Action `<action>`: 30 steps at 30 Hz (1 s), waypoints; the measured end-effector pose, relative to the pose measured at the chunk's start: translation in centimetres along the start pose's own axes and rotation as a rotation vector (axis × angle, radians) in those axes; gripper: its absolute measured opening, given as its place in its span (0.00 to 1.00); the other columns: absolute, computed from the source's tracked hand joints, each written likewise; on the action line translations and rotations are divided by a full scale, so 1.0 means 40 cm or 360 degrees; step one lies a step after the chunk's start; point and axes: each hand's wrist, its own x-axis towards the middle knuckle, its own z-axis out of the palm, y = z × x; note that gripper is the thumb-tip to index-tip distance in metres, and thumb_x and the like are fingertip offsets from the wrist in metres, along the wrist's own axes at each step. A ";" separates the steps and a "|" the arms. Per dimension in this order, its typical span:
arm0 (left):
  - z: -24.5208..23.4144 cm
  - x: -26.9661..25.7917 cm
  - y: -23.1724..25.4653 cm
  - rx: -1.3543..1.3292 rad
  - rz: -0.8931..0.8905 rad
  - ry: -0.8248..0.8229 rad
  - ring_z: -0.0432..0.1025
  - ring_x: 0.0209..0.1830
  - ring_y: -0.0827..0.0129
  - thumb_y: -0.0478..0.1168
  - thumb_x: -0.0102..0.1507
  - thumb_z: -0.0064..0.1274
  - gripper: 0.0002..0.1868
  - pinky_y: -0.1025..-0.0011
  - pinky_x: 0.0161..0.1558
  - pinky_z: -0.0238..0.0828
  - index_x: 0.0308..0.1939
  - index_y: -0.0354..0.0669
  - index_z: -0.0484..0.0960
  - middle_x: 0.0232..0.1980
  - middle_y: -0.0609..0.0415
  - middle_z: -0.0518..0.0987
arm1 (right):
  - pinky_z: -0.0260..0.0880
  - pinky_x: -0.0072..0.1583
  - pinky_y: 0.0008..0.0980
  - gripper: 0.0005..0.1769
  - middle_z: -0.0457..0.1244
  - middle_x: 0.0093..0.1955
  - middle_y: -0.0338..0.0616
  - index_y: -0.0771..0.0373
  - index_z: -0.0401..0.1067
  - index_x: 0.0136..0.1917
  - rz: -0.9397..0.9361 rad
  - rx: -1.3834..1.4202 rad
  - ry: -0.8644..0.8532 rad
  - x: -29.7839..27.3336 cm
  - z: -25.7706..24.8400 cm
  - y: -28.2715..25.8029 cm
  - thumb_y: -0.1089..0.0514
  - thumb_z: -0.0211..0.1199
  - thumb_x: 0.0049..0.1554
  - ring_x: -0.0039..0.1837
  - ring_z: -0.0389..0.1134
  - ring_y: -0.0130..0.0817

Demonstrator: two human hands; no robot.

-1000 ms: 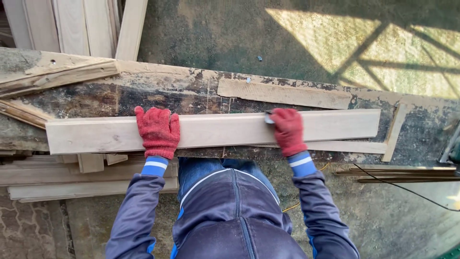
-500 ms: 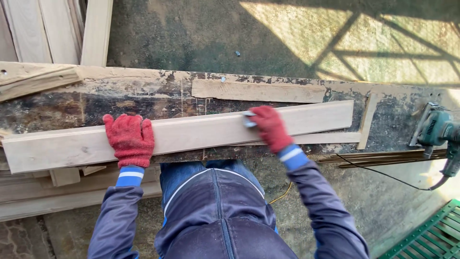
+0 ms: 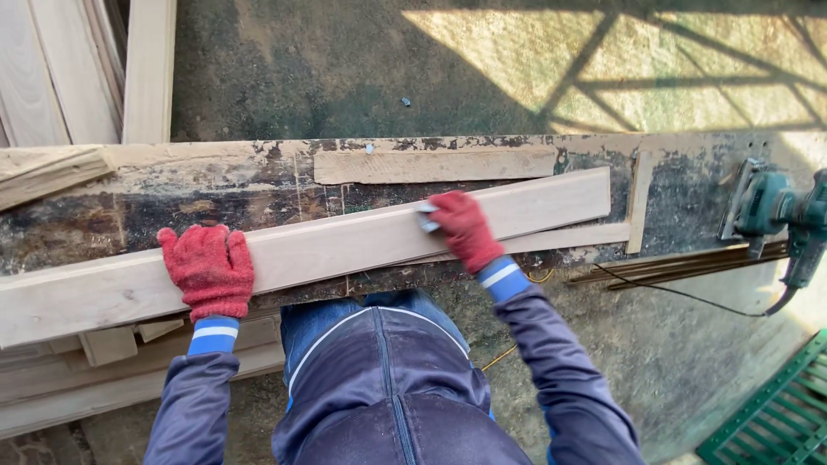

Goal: Sanding a long wooden board using a power orbital sander and then manually using a piece of sandpaper.

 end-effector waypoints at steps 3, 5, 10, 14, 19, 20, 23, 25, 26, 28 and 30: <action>0.008 -0.014 0.004 0.0012 -0.0046 0.0060 0.79 0.55 0.58 0.47 0.67 0.63 0.10 0.50 0.79 0.58 0.43 0.46 0.87 0.43 0.51 0.83 | 0.70 0.63 0.36 0.09 0.72 0.54 0.37 0.50 0.79 0.42 0.0149 0.0054 0.0073 -0.115 -0.114 0.219 0.65 0.68 0.55 0.58 0.70 0.41; -0.005 0.000 0.013 0.0021 -0.0049 0.0058 0.80 0.55 0.57 0.47 0.67 0.62 0.10 0.51 0.79 0.57 0.43 0.44 0.88 0.42 0.50 0.84 | 0.70 0.66 0.32 0.10 0.72 0.53 0.34 0.46 0.82 0.44 0.0458 -0.0190 0.0109 -0.170 -0.207 0.310 0.63 0.72 0.55 0.59 0.70 0.37; 0.019 -0.006 0.006 -0.0026 -0.0047 0.0067 0.80 0.54 0.58 0.47 0.67 0.63 0.10 0.50 0.79 0.59 0.43 0.45 0.88 0.42 0.51 0.84 | 0.70 0.64 0.37 0.07 0.72 0.52 0.40 0.50 0.81 0.41 0.0453 0.0011 0.0209 -0.108 -0.071 0.169 0.63 0.73 0.52 0.58 0.70 0.42; 0.013 -0.017 -0.004 0.0044 -0.0054 -0.0004 0.80 0.55 0.59 0.49 0.69 0.61 0.10 0.51 0.80 0.58 0.44 0.48 0.88 0.43 0.52 0.84 | 0.72 0.63 0.36 0.12 0.72 0.53 0.34 0.45 0.81 0.42 0.0228 -0.0106 0.0044 -0.033 -0.066 0.041 0.65 0.68 0.52 0.57 0.70 0.39; -0.116 0.088 0.102 0.0052 0.0050 -0.0100 0.70 0.39 0.51 0.38 0.67 0.59 0.06 0.52 0.69 0.62 0.37 0.40 0.82 0.37 0.47 0.79 | 0.71 0.57 0.34 0.09 0.71 0.54 0.43 0.59 0.81 0.44 0.0497 -0.0120 0.0201 -0.153 -0.241 0.286 0.67 0.76 0.49 0.55 0.68 0.37; -0.113 0.086 0.107 0.0042 0.0042 -0.0096 0.70 0.39 0.50 0.38 0.66 0.59 0.06 0.52 0.69 0.61 0.38 0.40 0.82 0.37 0.47 0.79 | 0.70 0.61 0.36 0.10 0.71 0.54 0.46 0.60 0.81 0.42 0.0710 -0.0122 0.0257 -0.191 -0.276 0.354 0.69 0.77 0.47 0.58 0.67 0.40; -0.124 0.084 0.096 0.0044 0.0056 -0.0112 0.71 0.41 0.49 0.38 0.66 0.58 0.05 0.51 0.71 0.61 0.39 0.39 0.83 0.39 0.46 0.80 | 0.69 0.61 0.35 0.11 0.73 0.51 0.42 0.60 0.81 0.40 0.0707 -0.0363 0.0302 -0.202 -0.328 0.410 0.73 0.72 0.46 0.56 0.69 0.38; -0.133 0.086 0.094 0.0044 0.0066 -0.0125 0.70 0.40 0.49 0.37 0.66 0.58 0.05 0.51 0.70 0.61 0.38 0.39 0.82 0.38 0.46 0.79 | 0.71 0.60 0.35 0.09 0.72 0.50 0.42 0.60 0.80 0.38 0.0750 -0.0285 0.0356 -0.172 -0.261 0.338 0.71 0.75 0.47 0.55 0.69 0.37; -0.132 0.089 0.099 0.0035 0.0070 -0.0130 0.70 0.39 0.49 0.37 0.66 0.59 0.06 0.51 0.68 0.62 0.37 0.39 0.81 0.37 0.46 0.78 | 0.73 0.58 0.34 0.10 0.72 0.49 0.43 0.59 0.78 0.35 0.0784 -0.0217 0.0412 -0.158 -0.236 0.304 0.69 0.78 0.47 0.54 0.69 0.36; -0.127 0.102 0.103 0.0063 0.0074 -0.0158 0.69 0.39 0.51 0.37 0.67 0.58 0.06 0.52 0.68 0.62 0.36 0.40 0.80 0.36 0.47 0.78 | 0.71 0.59 0.34 0.07 0.72 0.51 0.43 0.62 0.79 0.39 0.0685 -0.0161 0.0322 -0.132 -0.206 0.225 0.70 0.74 0.48 0.56 0.68 0.37; -0.136 0.080 0.104 0.0125 0.0068 -0.0207 0.68 0.38 0.52 0.38 0.67 0.56 0.08 0.53 0.68 0.62 0.34 0.42 0.79 0.35 0.48 0.77 | 0.69 0.61 0.35 0.08 0.72 0.54 0.43 0.64 0.81 0.43 0.0589 -0.0068 0.0216 -0.132 -0.197 0.205 0.70 0.70 0.48 0.58 0.66 0.38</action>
